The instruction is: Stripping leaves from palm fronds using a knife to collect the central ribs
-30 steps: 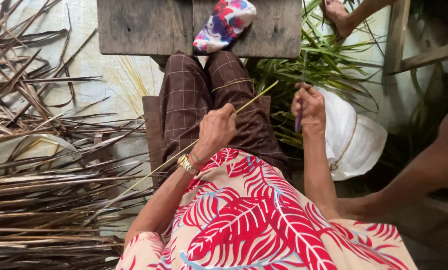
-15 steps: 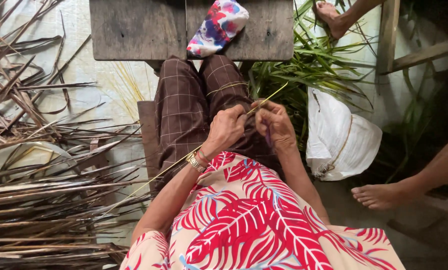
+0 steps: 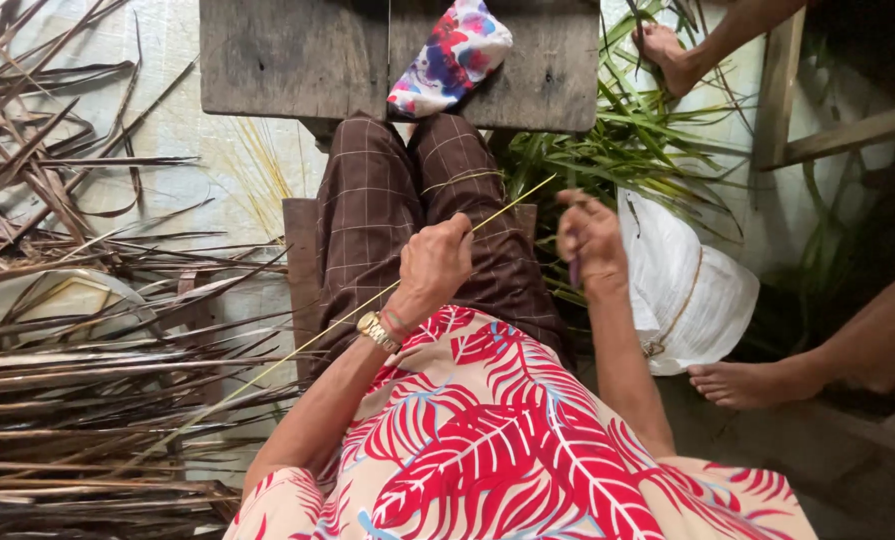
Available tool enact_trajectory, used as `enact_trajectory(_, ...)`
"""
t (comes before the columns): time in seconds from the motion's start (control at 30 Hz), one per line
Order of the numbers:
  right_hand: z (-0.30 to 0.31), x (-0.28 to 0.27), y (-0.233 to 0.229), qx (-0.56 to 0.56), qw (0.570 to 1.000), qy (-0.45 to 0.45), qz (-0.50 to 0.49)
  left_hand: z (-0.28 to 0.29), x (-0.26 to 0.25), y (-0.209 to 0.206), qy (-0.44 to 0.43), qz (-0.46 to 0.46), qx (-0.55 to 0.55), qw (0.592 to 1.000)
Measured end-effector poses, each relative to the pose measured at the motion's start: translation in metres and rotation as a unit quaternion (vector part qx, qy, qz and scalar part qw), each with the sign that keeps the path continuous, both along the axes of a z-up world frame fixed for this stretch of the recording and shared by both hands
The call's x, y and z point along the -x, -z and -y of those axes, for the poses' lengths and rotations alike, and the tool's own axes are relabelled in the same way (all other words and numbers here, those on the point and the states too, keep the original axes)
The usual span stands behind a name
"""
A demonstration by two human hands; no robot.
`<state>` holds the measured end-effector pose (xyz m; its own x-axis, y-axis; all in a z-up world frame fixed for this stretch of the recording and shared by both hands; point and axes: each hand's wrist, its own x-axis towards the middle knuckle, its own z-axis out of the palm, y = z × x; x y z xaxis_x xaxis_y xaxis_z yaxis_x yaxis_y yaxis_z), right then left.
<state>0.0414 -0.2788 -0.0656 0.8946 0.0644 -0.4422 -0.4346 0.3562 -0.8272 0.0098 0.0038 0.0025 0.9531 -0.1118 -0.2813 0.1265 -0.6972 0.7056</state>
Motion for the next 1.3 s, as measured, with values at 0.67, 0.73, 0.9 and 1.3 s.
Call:
enact_trajectory(0.67,-0.013,-0.009,0.044,-0.141,0.99,-0.012,0.027,0.013,0.008,0.011,0.059,0.026,0.026,0.998)
enact_trajectory(0.73,0.022,-0.023,0.077,-0.158,0.987,-0.012,0.03,0.008,0.008,0.007,0.061,0.023,0.019,0.998)
enact_trajectory(0.9,0.077,-0.027,0.083,-0.056,0.997,0.043,0.005,-0.002,0.008,0.01,0.041,0.073,-0.029,0.996)
enact_trajectory(1.3,-0.056,0.013,0.002,-0.079,0.997,-0.006,0.009,0.04,-0.002,0.048,0.092,0.225,-0.07,0.967)
